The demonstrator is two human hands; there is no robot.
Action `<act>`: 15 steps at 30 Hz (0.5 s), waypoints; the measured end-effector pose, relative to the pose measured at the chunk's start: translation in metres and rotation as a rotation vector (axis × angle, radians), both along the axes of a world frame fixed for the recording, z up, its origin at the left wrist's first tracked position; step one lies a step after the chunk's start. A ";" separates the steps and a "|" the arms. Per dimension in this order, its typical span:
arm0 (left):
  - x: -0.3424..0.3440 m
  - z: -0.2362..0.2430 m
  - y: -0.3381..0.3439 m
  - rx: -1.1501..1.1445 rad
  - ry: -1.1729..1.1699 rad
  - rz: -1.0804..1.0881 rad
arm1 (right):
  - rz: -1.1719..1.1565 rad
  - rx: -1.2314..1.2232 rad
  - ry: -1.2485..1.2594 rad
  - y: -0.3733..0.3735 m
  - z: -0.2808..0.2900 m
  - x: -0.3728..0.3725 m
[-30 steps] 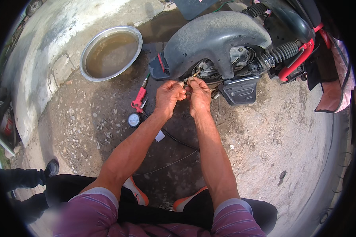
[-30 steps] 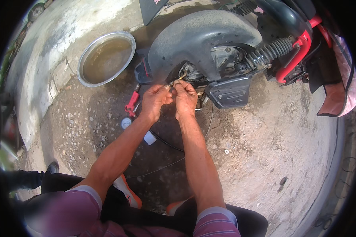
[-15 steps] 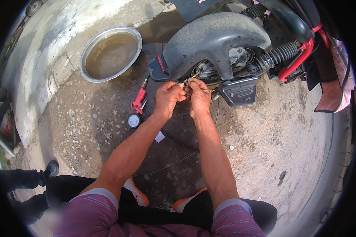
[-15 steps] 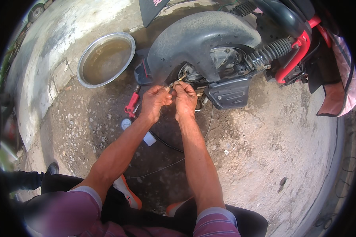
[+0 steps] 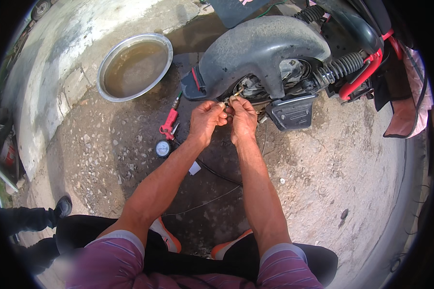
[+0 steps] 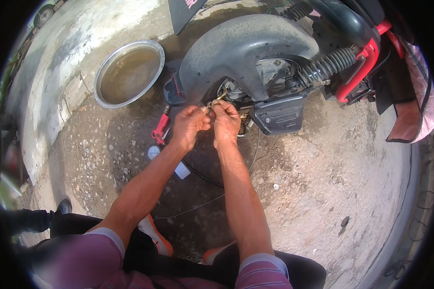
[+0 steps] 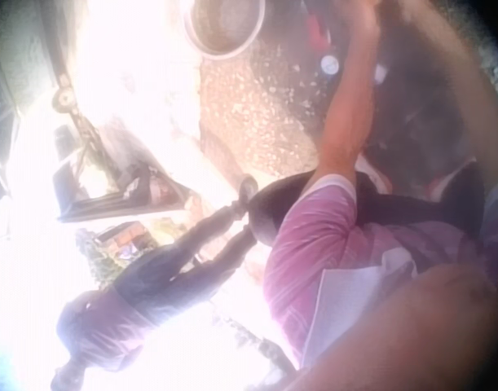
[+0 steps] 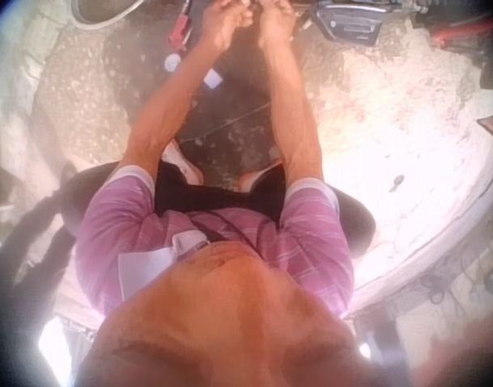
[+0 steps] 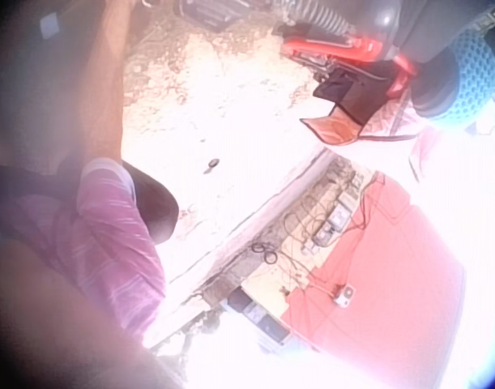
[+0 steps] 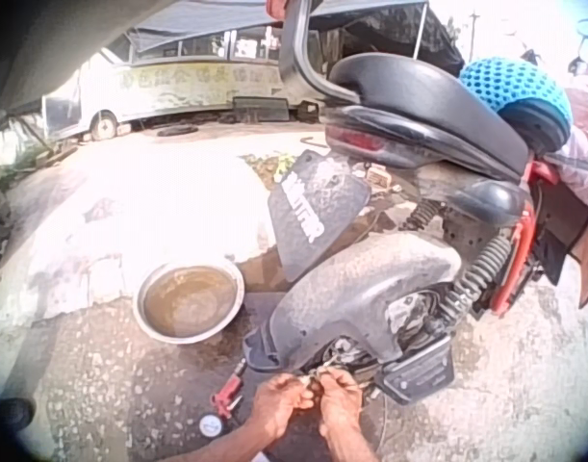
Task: The person squats beside a motorcycle and applies a spray lubricant to the rear brake assembly. They then use a tire inflator to pressurize the rear tire, repeatedly attaching and detaching the inflator nozzle. Finally, they stand and walk through the workshop area.
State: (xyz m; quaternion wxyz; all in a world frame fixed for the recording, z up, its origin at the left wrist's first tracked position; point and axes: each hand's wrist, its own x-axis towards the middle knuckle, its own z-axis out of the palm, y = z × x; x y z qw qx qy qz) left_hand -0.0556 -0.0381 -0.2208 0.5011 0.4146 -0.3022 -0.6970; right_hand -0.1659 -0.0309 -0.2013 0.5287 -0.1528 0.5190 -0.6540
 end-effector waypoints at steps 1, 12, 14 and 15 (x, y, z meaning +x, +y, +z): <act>0.000 0.000 0.000 0.002 0.008 -0.002 | 0.001 -0.001 -0.001 0.000 0.000 0.000; 0.000 0.002 -0.003 -0.002 0.021 -0.006 | -0.014 0.009 -0.030 -0.002 -0.001 0.000; 0.000 0.002 -0.003 0.002 0.031 -0.022 | 0.002 0.002 -0.005 -0.003 -0.008 -0.003; 0.000 0.002 -0.003 -0.003 0.030 -0.022 | 0.013 -0.001 0.008 -0.003 -0.007 -0.002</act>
